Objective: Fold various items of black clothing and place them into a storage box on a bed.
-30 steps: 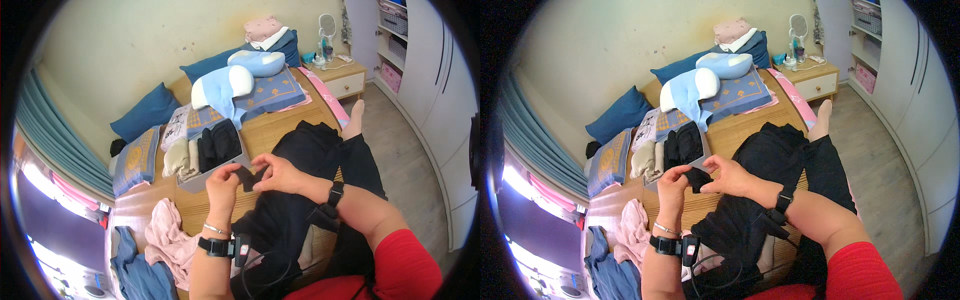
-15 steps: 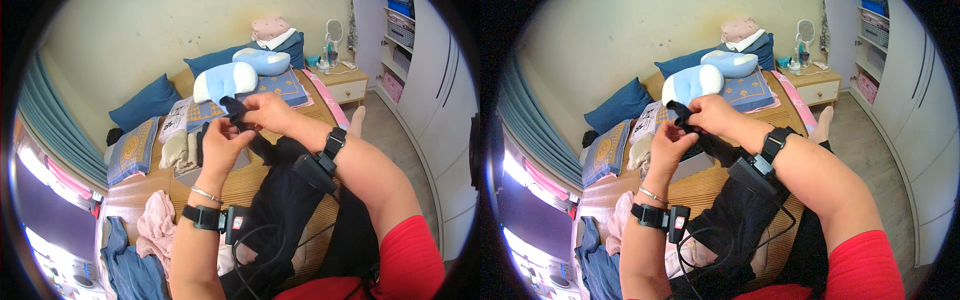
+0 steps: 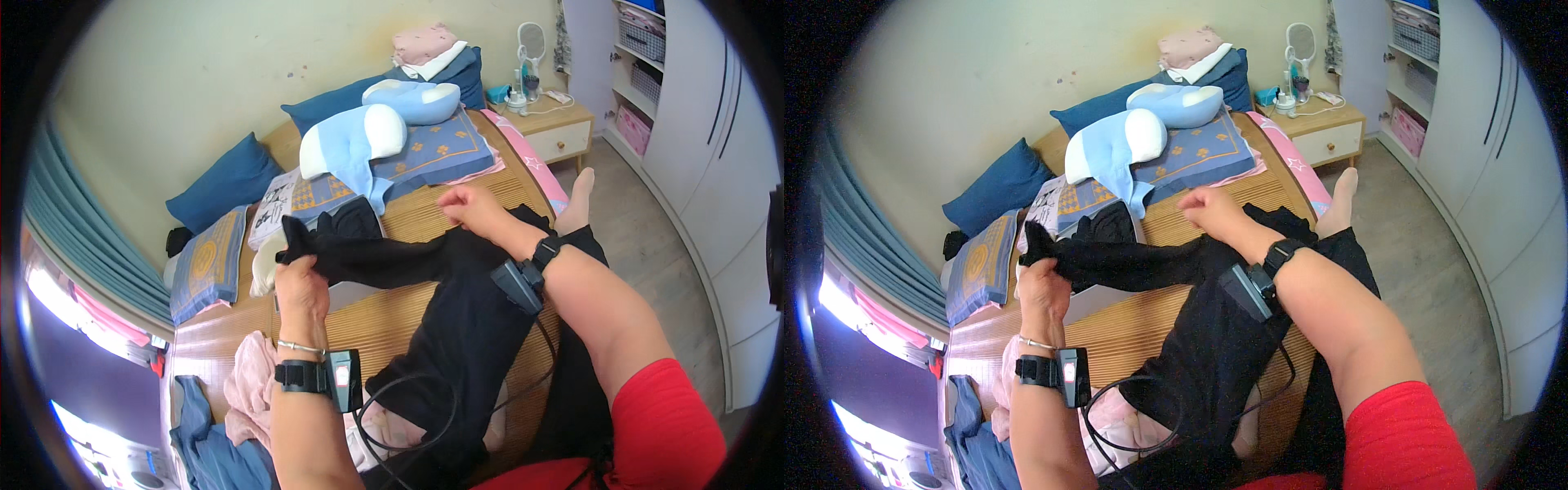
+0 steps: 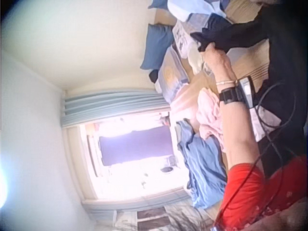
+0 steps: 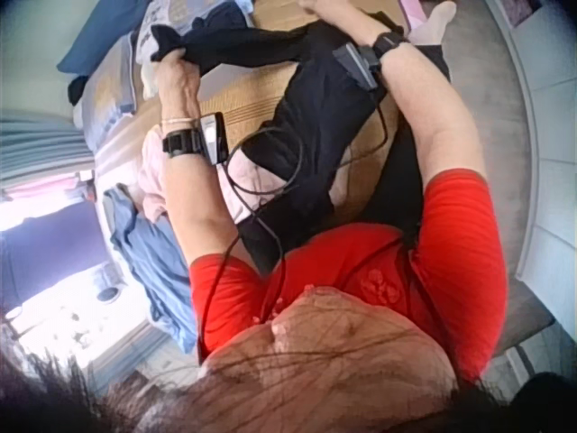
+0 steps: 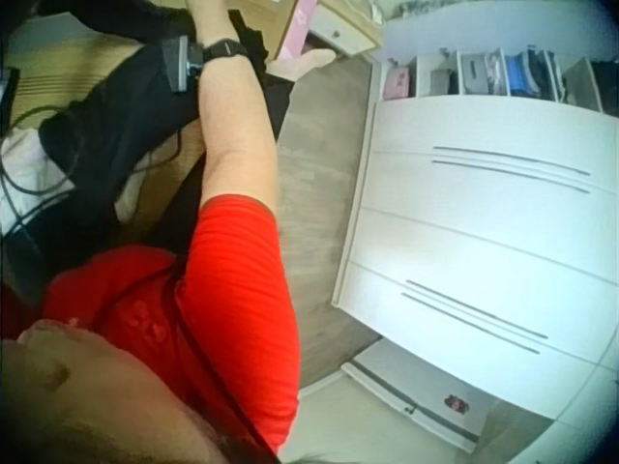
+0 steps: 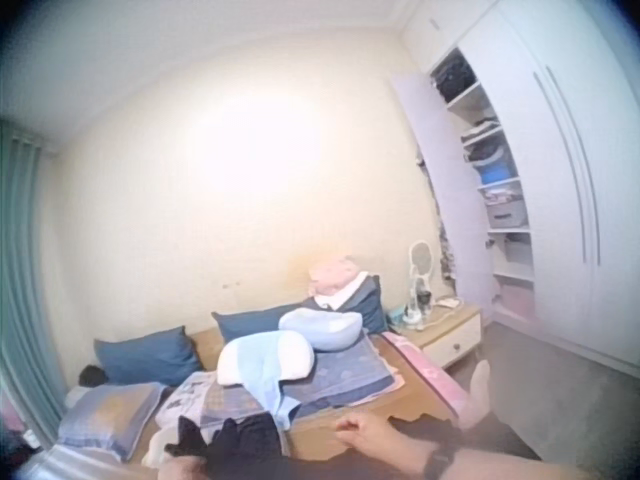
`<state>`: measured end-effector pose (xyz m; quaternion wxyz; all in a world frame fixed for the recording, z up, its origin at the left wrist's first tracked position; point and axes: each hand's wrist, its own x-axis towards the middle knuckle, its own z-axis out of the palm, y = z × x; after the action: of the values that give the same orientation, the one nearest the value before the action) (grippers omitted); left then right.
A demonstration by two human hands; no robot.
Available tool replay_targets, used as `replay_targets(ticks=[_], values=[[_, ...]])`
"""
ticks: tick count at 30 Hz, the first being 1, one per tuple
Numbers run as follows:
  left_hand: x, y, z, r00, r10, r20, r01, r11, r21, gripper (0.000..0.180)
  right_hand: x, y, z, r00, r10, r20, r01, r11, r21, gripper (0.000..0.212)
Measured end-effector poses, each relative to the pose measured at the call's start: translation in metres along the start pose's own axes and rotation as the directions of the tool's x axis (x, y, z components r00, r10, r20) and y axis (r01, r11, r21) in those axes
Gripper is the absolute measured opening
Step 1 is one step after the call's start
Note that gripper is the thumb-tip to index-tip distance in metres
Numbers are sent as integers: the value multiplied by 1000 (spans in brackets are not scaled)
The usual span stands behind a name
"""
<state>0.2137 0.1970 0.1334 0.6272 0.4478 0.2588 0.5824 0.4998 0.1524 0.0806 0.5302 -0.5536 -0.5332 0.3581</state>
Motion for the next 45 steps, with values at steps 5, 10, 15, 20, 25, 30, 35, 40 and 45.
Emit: replay_targets(ticks=[5, 10, 15, 20, 25, 30, 35, 40, 45], values=[[4, 0, -2, 997, -8, 79, 5, 999, 38, 37, -3, 47, 9, 970, 234, -61, -234, 972, 6, 21], [2, 7, 30, 994, -44, 97, 36, 996, 81, 36, 10, 94, 27, 983, 171, -63, -178, 977, -118, 27], [-3, 11, 43, 985, -52, 163, 47, 998, 33, 38, 16, 70, 52, 1000, 14, -14, -11, 984, 178, 29], [-7, -6, 42, 990, -64, 126, 48, 990, 130, 27, 3, -15, 51, 996, -9, 94, -26, 930, 366, 24], [-17, -11, 41, 994, 80, 72, -105, 857, 505, 16, -16, -48, 54, 979, 36, 199, -92, 956, 279, 28], [-34, -17, 48, 904, 224, 364, -423, 598, 681, 20, -18, -73, 54, 834, 196, 515, -464, 755, 463, 38], [-60, -16, 19, 946, 194, 259, -323, 503, 802, 17, -15, -69, 45, 953, 168, 252, -263, 872, 413, 26], [-104, -54, -102, 975, -218, -38, 92, 244, 965, 18, 7, -61, 28, 972, 176, 155, -217, 922, 319, 14], [-149, -103, -147, 930, -348, -116, 143, 55, 988, 25, 26, -74, 34, 988, 136, 68, -149, 955, 256, 18]])
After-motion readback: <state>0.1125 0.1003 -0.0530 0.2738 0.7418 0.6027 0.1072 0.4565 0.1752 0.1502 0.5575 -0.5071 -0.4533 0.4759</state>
